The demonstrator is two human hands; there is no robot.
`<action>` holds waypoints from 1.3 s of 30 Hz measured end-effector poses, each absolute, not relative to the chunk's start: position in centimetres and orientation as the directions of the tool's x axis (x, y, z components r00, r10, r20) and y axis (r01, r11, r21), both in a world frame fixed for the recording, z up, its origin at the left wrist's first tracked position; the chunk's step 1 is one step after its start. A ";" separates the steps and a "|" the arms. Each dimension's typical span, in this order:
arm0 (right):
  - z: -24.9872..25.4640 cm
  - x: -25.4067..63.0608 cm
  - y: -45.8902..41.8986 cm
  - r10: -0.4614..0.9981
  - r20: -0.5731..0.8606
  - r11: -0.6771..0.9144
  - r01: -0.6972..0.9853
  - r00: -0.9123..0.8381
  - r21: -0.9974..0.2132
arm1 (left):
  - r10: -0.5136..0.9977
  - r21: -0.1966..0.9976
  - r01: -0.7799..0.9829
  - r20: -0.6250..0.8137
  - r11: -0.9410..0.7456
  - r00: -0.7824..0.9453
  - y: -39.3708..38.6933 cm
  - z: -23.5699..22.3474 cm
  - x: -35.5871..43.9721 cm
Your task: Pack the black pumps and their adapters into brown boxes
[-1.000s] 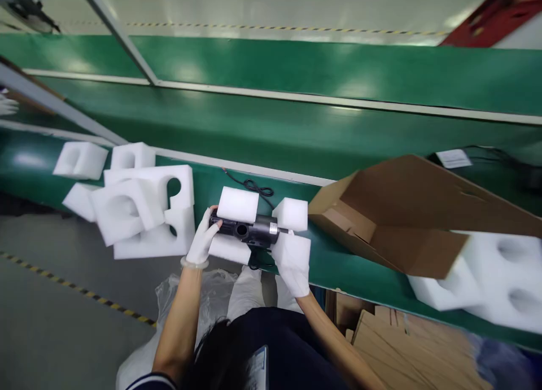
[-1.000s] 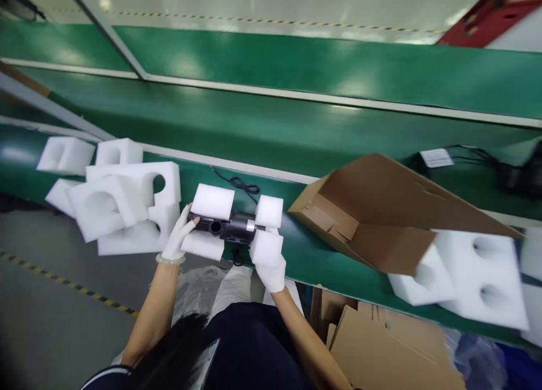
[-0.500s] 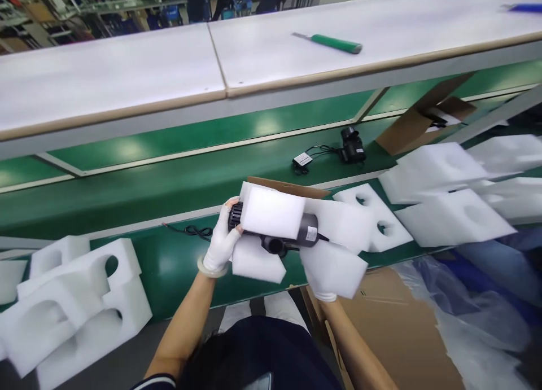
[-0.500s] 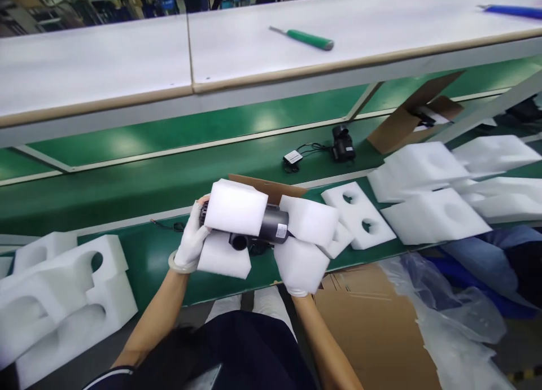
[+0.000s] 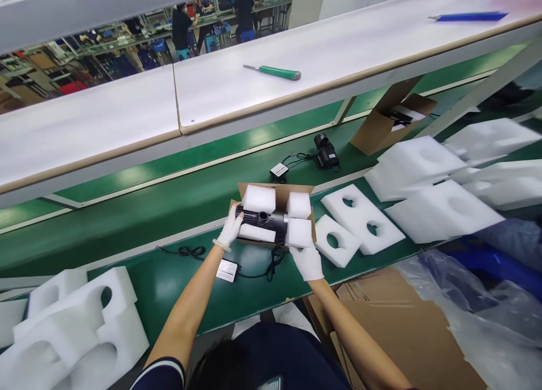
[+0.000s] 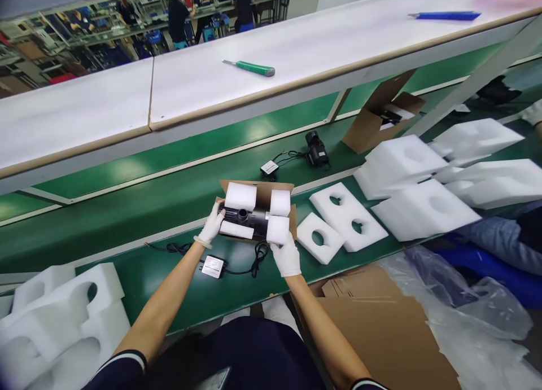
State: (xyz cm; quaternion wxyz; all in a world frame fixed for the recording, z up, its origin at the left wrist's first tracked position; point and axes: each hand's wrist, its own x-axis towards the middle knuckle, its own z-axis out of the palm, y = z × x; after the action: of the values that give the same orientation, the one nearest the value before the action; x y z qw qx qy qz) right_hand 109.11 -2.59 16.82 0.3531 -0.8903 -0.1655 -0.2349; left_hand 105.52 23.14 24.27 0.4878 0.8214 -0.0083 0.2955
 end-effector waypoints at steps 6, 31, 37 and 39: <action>20.8 107.8 -7.2 0.221 0.597 -0.769 0.515 0.771 -0.380 | 0.133 0.632 -0.213 0.453 -0.746 0.881 22.2 26.5 106.5; 24.2 108.5 -3.5 0.642 0.134 -0.764 0.615 0.755 0.194 | -0.096 0.173 -0.147 0.272 -0.974 0.957 23.3 17.6 101.2; 18.9 100.4 -1.0 0.891 0.216 -0.410 0.912 0.399 0.005 | -0.075 0.224 -0.086 0.055 -0.971 0.996 28.5 9.9 97.9; 18.5 99.0 0.5 0.938 0.148 -0.321 0.946 0.312 0.044 | -0.081 0.249 -0.085 0.027 -0.965 0.996 28.4 9.4 98.4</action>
State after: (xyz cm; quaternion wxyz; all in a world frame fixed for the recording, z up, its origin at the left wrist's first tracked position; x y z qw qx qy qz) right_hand 98.99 0.49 18.45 0.0255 -0.8095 -0.5820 -0.0732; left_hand 98.38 28.44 9.45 0.1258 0.9911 -0.0420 0.0084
